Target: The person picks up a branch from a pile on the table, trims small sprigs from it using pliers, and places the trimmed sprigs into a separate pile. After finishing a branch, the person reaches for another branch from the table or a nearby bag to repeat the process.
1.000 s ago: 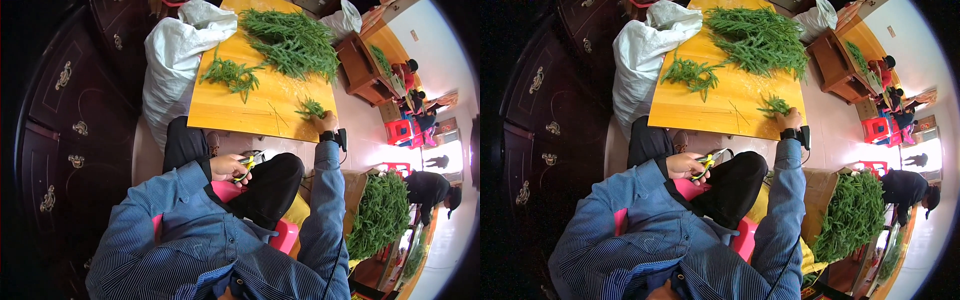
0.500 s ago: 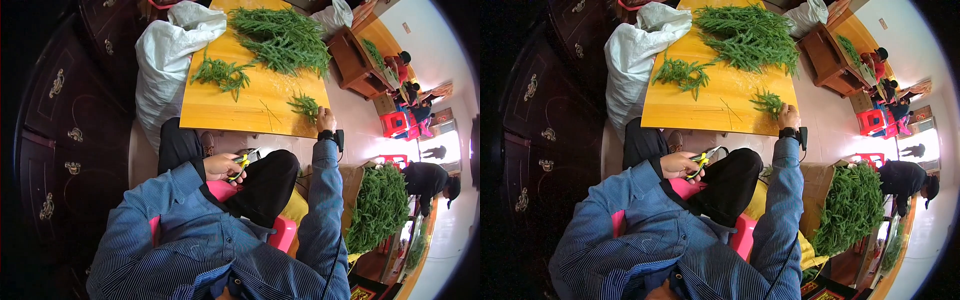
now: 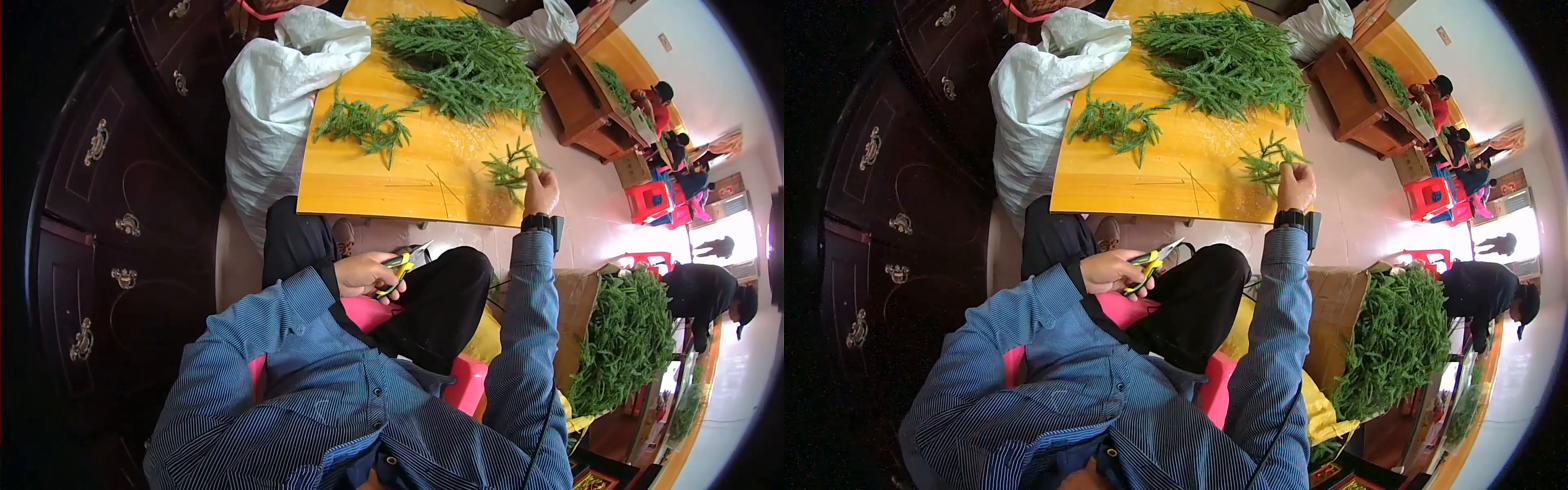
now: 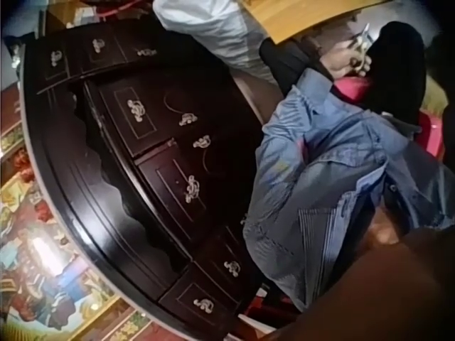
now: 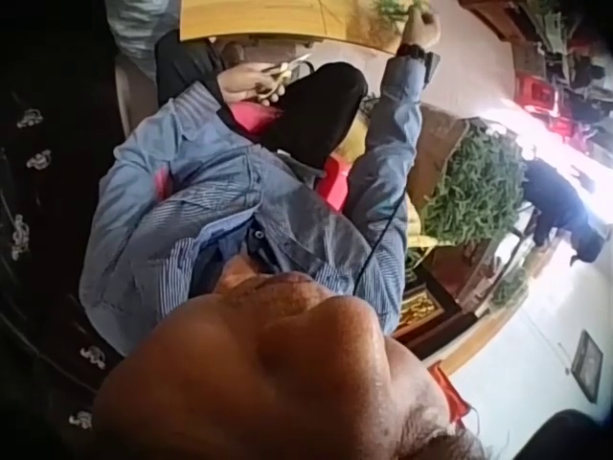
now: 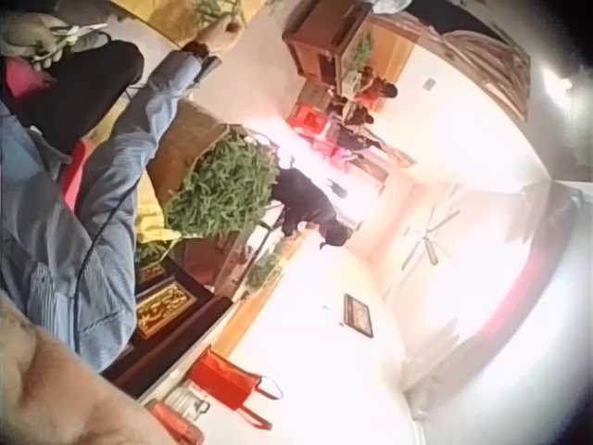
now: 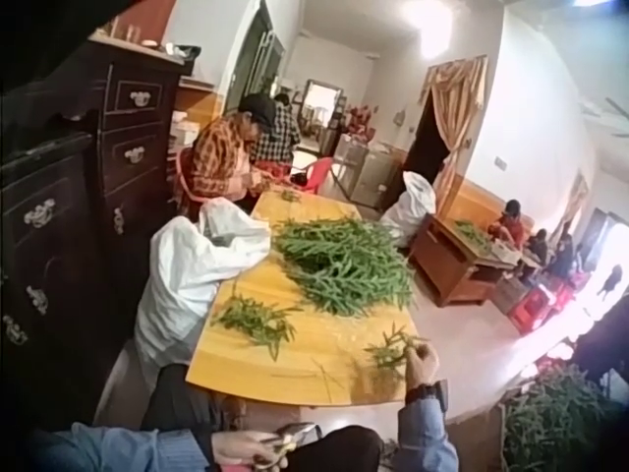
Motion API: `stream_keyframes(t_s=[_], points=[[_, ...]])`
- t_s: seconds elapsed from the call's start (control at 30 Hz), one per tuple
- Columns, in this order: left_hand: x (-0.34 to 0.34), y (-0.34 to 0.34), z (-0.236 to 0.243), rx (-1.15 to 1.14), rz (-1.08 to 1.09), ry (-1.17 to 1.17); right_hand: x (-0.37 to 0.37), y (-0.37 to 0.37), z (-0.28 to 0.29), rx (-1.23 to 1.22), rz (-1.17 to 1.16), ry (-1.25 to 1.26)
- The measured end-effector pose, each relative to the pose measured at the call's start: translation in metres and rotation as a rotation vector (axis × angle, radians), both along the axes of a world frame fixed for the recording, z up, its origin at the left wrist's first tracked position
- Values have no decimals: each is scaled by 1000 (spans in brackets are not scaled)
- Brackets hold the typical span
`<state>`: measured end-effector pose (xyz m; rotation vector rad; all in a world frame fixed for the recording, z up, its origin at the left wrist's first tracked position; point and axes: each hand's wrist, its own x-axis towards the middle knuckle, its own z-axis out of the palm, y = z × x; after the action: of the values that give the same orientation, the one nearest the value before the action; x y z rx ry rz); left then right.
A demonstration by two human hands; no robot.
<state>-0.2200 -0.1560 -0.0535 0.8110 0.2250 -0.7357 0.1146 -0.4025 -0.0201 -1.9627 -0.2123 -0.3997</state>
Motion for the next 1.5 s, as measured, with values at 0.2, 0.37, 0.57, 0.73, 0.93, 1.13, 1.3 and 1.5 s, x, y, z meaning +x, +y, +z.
stream_keyframes(t_s=[0.2,0.37,0.57,0.73,0.93,1.13,1.3,1.5], points=[[4,0,40,144,183,-314,-67,37,33,274,159,-91],[8,-2,74,286,302,-473,-135,55,16,458,370,181],[16,2,72,430,324,-494,-186,58,3,557,429,385],[21,-7,64,441,327,-415,-201,57,9,674,547,439],[24,-15,62,440,275,-444,-205,57,13,889,636,498],[13,-18,67,445,262,-466,-192,45,4,976,539,514],[15,-17,60,506,228,-430,-193,42,8,960,501,552],[17,-18,64,483,237,-441,-198,44,16,950,532,559]])
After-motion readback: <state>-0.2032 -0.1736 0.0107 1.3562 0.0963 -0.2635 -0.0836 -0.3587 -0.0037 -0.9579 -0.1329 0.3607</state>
